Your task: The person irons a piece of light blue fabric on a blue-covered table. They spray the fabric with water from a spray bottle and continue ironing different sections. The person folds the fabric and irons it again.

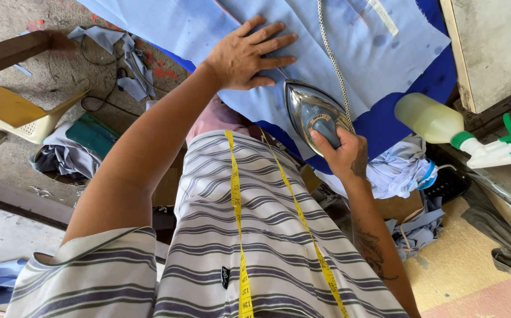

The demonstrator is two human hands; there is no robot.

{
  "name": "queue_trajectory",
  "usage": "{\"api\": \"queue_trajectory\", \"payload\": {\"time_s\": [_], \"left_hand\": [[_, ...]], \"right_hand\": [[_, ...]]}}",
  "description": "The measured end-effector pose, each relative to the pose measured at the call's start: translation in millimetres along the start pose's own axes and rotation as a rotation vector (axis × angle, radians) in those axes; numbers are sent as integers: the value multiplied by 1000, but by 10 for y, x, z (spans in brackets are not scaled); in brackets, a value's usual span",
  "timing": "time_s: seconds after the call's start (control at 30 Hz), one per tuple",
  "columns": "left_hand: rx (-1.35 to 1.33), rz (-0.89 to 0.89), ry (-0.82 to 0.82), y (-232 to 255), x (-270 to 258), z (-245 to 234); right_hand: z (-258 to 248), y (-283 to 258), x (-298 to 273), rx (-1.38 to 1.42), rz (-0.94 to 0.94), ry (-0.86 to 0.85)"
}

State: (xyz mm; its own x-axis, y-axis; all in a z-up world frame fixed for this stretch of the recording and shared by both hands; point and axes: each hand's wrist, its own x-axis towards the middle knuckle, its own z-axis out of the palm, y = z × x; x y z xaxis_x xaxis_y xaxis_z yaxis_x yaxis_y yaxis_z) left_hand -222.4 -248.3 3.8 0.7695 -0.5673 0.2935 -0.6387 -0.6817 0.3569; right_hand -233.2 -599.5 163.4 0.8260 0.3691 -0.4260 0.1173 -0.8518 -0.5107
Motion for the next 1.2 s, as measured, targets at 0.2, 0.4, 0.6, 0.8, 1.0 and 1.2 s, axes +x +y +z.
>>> {"api": "queue_trajectory", "payload": {"time_s": [0.2,0.4,0.6,0.8,1.0,1.2], "left_hand": [[19,-45,83,47,39,-26],[-175,-56,-96,13,4,-91],[-266,-57,-179,-14,31,-204],[-164,-59,-96,-35,27,-234],[-265,-236,-408,-70,101,-597],[-286,-249,-412,-149,23,-526]], "right_hand": [[-15,-9,-65,-12,3,-33],[88,-72,-45,4,-16,22],[201,-208,95,18,-73,71],[228,-100,121,-20,-82,72],[225,-18,180,-29,78,-89],[308,-137,339,-76,86,-79]]}}
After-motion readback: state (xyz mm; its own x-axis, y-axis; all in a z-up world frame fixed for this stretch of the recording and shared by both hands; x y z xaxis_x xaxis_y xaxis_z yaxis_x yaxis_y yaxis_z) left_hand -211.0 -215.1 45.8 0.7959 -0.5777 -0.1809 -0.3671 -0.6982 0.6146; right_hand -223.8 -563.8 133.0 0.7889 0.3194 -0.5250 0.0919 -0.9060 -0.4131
